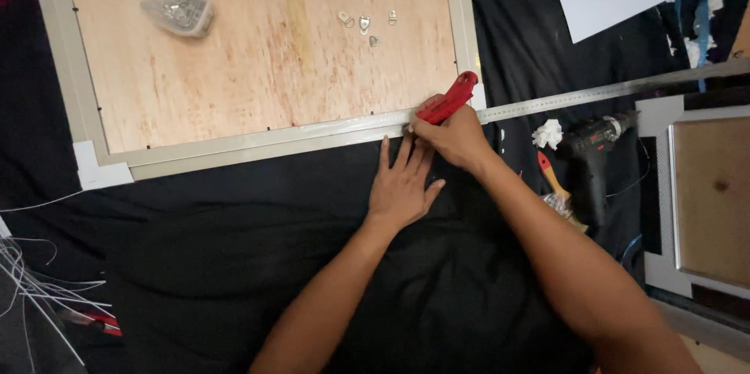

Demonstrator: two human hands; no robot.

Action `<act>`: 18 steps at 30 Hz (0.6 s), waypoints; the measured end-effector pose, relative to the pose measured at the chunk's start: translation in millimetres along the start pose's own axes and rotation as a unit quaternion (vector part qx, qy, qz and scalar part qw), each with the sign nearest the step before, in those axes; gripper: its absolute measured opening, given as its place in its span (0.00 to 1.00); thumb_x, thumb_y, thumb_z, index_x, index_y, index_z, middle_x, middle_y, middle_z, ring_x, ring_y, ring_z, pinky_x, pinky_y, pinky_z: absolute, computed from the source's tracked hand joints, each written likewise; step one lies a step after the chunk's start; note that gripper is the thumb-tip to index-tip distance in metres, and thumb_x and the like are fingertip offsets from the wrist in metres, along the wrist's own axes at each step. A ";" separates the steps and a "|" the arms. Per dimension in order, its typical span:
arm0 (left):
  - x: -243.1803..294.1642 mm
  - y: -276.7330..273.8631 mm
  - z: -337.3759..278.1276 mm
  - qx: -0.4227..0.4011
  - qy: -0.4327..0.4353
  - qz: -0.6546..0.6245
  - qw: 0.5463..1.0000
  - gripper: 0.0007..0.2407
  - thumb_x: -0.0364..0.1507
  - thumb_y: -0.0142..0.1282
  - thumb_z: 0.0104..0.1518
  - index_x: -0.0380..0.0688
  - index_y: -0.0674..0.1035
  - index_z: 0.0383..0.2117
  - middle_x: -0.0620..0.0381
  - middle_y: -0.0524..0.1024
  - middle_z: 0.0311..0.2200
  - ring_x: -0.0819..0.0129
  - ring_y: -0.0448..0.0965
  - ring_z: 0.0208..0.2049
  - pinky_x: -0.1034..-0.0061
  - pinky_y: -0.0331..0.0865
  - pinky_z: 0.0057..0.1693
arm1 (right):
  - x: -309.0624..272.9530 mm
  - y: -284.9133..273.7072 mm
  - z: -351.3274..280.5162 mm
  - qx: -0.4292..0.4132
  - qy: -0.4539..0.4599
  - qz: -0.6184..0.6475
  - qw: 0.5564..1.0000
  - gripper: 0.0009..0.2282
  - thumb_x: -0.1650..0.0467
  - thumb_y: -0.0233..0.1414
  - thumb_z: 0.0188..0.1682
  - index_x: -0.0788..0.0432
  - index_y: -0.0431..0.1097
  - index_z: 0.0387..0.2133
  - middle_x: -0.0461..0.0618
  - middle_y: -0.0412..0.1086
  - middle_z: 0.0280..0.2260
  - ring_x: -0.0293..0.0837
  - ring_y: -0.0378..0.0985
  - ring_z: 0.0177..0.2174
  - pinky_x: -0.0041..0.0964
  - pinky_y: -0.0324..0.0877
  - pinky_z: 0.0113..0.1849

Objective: Measuring, marking, drilling, and attaching a hanging wire to the back of a picture frame.

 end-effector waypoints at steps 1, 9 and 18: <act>0.2 1.1 0.5 -0.003 -0.001 0.011 1.000 0.29 0.50 0.31 0.66 0.46 0.64 0.67 0.50 0.65 0.66 0.53 0.49 0.73 0.39 0.27 0.74 | -3.1 0.8 -1.3 0.000 0.003 -0.009 1.000 0.12 0.72 0.63 0.41 0.65 0.74 0.37 0.62 0.74 0.34 0.54 0.76 0.38 0.46 0.72 0.41; -1.3 6.9 -0.7 0.005 0.000 -0.012 1.000 0.29 0.50 0.32 0.66 0.46 0.64 0.67 0.50 0.63 0.67 0.52 0.48 0.73 0.40 0.26 0.74 | -2.4 3.1 0.9 -0.002 0.003 -0.038 0.999 0.13 0.71 0.63 0.42 0.64 0.73 0.38 0.63 0.74 0.34 0.54 0.77 0.39 0.47 0.72 0.41; 1.1 0.6 0.7 0.029 -0.001 -0.006 1.000 0.27 0.49 0.34 0.66 0.46 0.72 0.62 0.53 0.72 0.61 0.54 0.55 0.71 0.40 0.28 0.74 | 2.6 14.6 3.5 0.031 -0.028 -0.125 0.991 0.08 0.70 0.59 0.41 0.60 0.74 0.32 0.61 0.75 0.25 0.56 0.81 0.31 0.46 0.74 0.37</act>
Point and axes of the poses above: each hand's wrist, its own z-axis towards the middle knuckle, its own y-axis out of the palm, x = y × z, the point moved 4 cm from there along z, towards the middle knuckle
